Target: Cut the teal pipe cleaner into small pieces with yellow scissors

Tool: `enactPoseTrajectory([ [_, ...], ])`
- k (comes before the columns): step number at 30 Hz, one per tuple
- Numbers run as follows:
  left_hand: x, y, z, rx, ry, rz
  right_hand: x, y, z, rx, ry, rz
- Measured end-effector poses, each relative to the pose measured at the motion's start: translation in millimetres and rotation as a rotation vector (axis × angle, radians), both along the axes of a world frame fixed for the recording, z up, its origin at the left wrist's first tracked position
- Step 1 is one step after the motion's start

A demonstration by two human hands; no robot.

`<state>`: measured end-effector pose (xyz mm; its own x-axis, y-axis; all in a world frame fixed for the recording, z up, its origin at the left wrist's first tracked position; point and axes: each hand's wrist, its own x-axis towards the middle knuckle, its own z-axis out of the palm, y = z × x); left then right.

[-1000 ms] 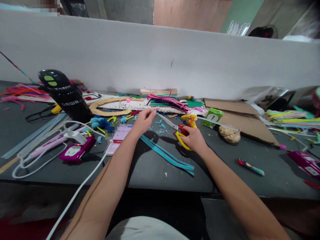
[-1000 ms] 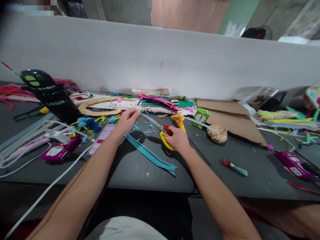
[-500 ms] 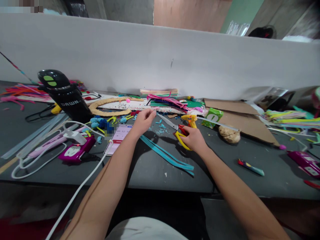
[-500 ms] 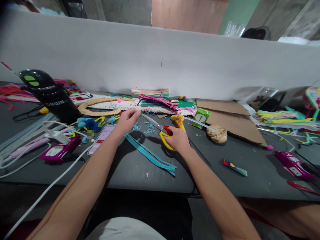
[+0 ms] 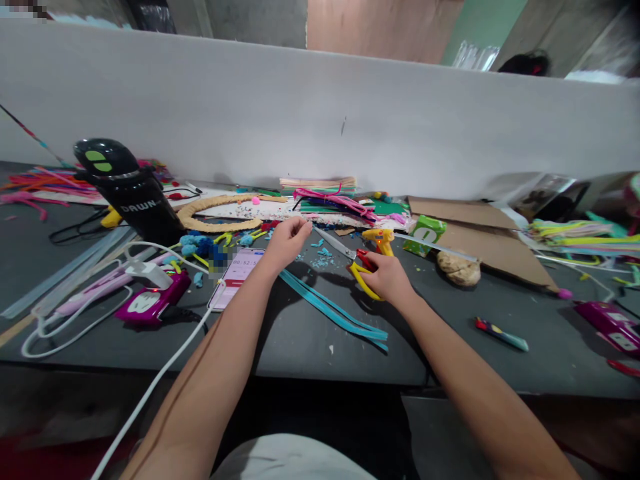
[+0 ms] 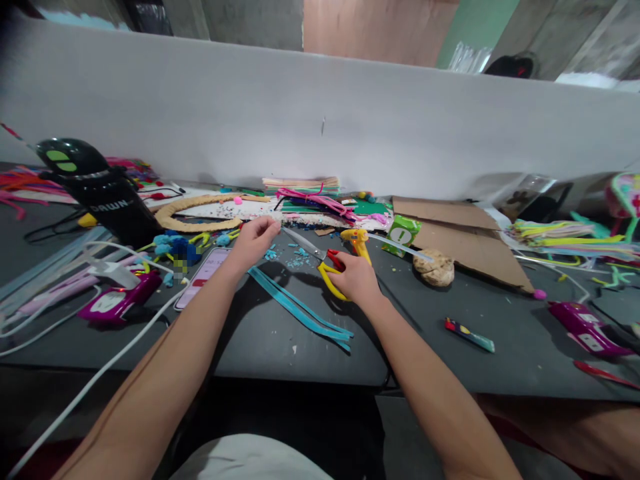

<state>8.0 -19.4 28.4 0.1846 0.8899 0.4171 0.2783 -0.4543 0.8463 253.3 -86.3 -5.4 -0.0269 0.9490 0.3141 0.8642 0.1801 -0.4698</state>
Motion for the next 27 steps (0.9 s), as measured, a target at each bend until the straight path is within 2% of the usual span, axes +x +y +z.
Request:
enactPoseTrajectory([
  [15,-0.6,2.6,-2.6,-0.017,0.001,0.01,-0.3,-0.6,1.8,0.036,-0.006,-0.05],
  [27,-0.2,-0.6,0.4,-0.017,-0.004,-0.011,2.0,0.6,-1.6,0.021,0.004,-0.011],
])
